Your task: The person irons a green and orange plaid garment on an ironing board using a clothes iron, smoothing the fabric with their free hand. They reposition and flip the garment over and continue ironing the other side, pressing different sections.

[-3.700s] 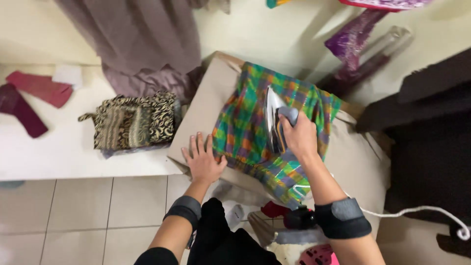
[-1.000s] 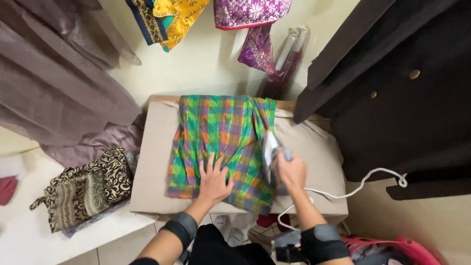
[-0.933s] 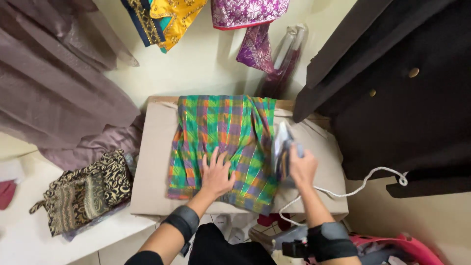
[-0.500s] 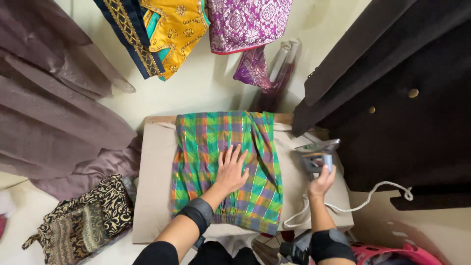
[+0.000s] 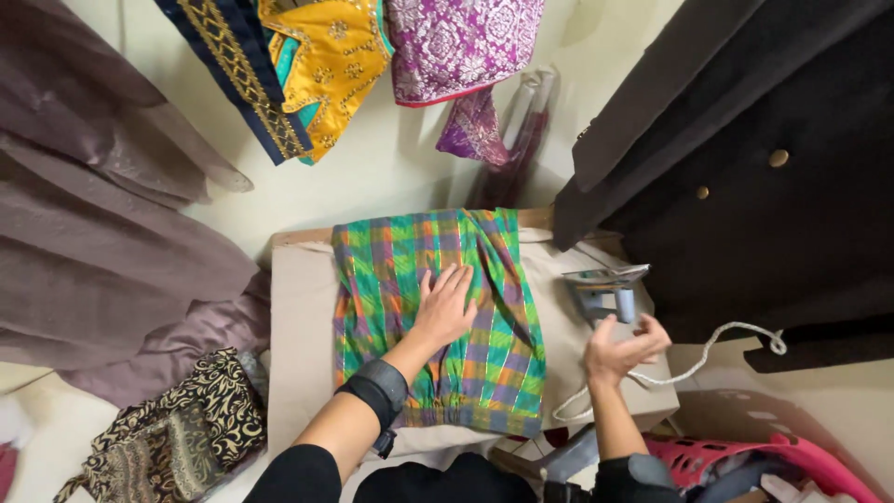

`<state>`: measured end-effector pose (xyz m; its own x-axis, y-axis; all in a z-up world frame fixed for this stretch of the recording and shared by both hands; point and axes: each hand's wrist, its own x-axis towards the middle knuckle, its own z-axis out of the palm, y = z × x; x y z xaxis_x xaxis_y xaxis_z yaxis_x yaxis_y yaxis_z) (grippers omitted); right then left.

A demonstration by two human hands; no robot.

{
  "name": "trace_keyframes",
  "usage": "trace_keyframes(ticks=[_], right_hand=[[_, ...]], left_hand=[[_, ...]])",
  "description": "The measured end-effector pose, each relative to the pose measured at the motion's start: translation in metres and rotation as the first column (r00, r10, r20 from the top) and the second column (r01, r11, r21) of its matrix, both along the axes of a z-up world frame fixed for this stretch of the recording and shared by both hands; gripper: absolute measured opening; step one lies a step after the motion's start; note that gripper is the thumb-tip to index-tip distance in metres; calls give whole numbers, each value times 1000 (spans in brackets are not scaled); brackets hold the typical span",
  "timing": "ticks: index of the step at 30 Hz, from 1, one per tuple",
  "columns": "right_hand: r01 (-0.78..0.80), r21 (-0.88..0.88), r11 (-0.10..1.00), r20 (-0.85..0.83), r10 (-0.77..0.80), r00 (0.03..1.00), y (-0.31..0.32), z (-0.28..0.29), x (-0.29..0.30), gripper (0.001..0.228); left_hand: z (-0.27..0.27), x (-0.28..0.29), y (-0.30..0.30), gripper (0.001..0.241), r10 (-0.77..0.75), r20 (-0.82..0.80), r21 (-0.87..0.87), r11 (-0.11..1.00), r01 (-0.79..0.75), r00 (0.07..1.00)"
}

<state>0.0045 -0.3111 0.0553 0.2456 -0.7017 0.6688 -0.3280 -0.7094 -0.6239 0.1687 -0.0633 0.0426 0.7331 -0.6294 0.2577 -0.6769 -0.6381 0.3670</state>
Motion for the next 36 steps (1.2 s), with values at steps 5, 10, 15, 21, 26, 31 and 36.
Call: trace_keyframes(ticks=[5,10,15,21,26,31,36], right_hand=[[-405,-116,907,-72,399,914,18,-10,35,23],[-578,29,816,-177,573,800,49,8,89,10],[-506,303,807,-381,590,712,41,-8,144,24],[-482,457,748,-553,663,504,22,-62,197,38],[-483,401,779,-496,628,600,-2,-72,206,27],[-207,446,871,-413,406,815,-11,-64,206,33],[-347,110,931,-671,327,665,47,-25,204,61]], left_hand=[[-40,23,-5,29,53,104,-85,995,-44,993],[-25,31,-8,14,111,45,-56,992,-109,993],[23,29,-4,68,71,-137,59,996,-63,988],[26,34,-2,72,90,-265,240,970,-25,960],[7,41,10,69,184,-252,348,933,-89,950],[-20,42,9,73,178,-148,364,924,-113,973],[-7,37,13,73,197,-137,307,940,-148,971]])
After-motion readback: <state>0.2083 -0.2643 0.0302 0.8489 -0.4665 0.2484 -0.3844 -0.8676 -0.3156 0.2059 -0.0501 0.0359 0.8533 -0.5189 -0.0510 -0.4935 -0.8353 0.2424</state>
